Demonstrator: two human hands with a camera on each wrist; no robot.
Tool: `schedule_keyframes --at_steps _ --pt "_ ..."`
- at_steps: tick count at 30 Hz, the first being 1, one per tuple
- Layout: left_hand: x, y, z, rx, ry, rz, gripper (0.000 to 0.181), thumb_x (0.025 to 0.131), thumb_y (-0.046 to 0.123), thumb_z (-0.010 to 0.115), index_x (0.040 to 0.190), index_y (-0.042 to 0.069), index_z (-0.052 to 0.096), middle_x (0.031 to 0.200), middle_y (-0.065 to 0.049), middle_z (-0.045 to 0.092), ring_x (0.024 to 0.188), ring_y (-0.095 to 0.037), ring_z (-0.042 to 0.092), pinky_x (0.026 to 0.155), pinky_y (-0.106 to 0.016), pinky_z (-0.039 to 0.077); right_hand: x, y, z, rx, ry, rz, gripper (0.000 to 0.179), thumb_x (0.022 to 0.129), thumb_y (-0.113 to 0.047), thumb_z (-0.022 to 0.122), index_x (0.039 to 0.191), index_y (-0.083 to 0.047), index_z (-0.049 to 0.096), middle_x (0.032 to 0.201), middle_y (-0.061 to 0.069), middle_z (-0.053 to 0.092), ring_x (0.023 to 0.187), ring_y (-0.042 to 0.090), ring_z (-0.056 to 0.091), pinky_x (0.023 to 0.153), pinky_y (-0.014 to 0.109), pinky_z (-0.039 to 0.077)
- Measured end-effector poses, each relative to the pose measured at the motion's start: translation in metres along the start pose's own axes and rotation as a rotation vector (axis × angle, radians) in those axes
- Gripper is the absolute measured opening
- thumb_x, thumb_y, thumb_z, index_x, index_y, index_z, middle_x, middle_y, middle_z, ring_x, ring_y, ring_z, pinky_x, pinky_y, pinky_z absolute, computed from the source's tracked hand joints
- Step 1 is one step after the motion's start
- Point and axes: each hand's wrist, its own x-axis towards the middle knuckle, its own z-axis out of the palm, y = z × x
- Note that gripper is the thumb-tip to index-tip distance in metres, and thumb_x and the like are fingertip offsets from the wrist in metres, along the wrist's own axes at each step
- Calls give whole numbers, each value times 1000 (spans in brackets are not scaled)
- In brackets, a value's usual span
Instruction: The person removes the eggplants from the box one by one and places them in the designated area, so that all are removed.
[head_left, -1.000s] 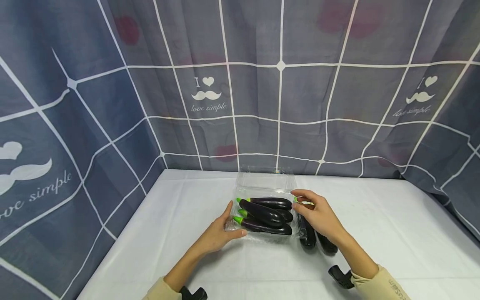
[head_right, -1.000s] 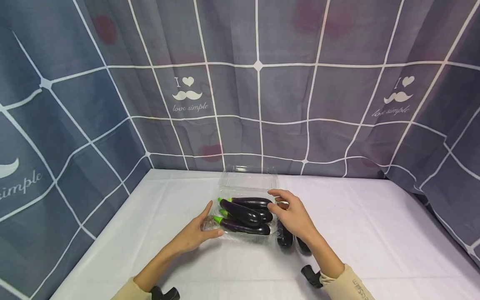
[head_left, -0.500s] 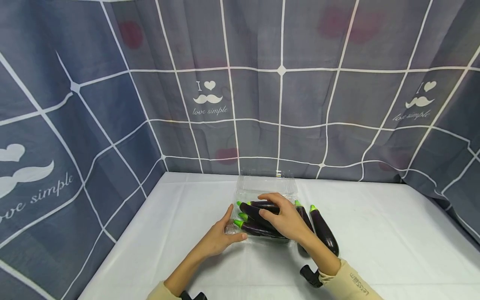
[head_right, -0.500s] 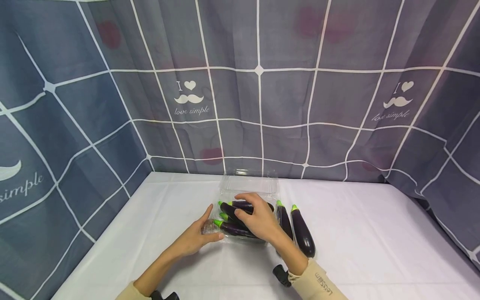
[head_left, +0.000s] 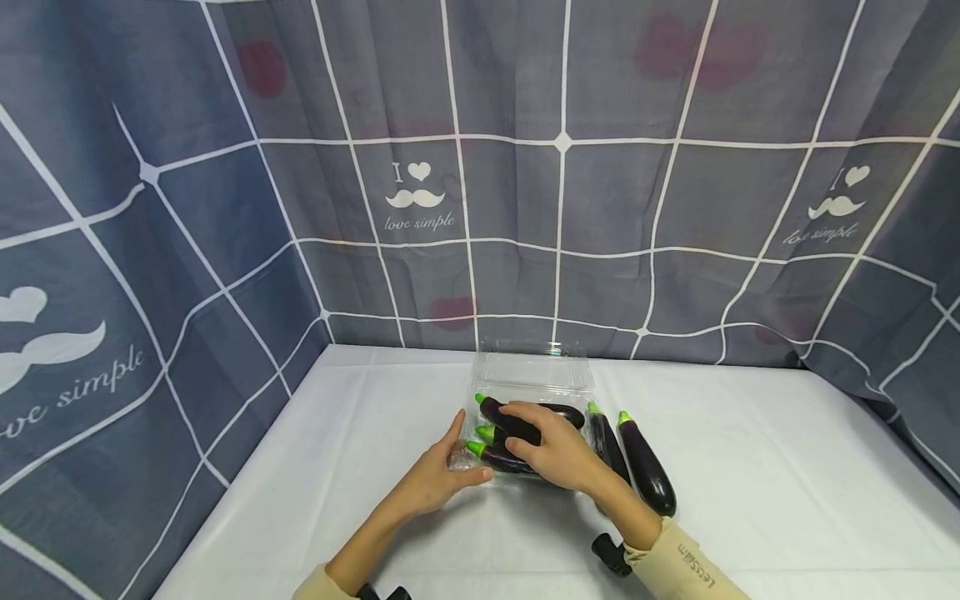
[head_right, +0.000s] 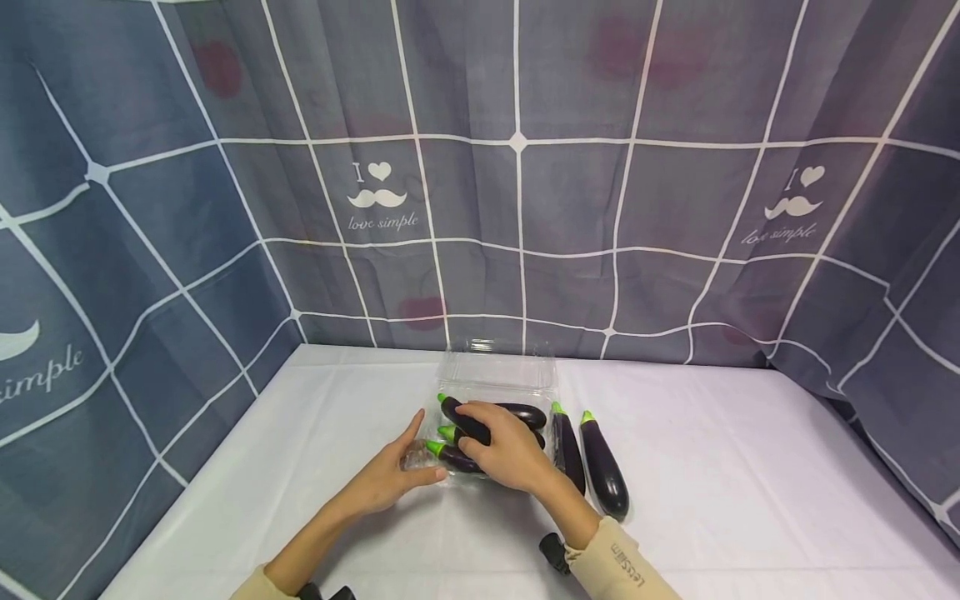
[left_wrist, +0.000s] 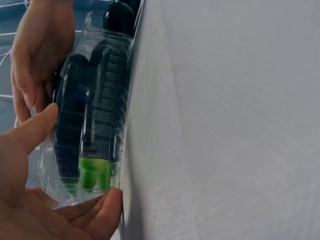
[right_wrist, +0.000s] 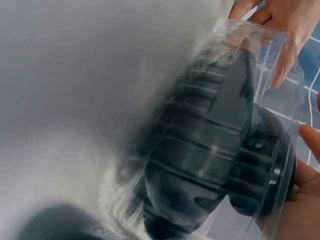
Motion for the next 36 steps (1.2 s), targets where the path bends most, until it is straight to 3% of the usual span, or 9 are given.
schedule_keyframes --at_steps 5,16,26,36 --pt "0 0 0 3 6 2 103 86 42 76 159 9 10 141 -33 45 132 -48 40 103 -66 31 -2 6 -2 7 -12 -14 41 95 -14 66 135 -9 60 143 20 50 129 40 48 99 60 39" --pt "0 -1 0 -9 10 -2 104 85 43 76 160 11 11 143 -32 43 134 -46 38 103 -65 31 2 18 -2 40 15 -1 38 93 -10 68 131 -9 63 134 9 58 123 33 54 97 56 43" --pt "1 -2 0 -10 7 11 104 85 42 76 159 9 11 142 -32 44 134 -45 39 104 -64 31 2 22 -2 35 33 -7 42 89 4 64 128 -10 65 129 6 61 120 32 56 95 54 45" --pt "2 -1 0 -6 4 10 104 85 41 76 160 10 11 141 -33 45 132 -48 41 102 -64 33 0 20 -8 106 121 33 49 89 3 64 136 -13 61 133 7 56 125 31 51 98 56 41"
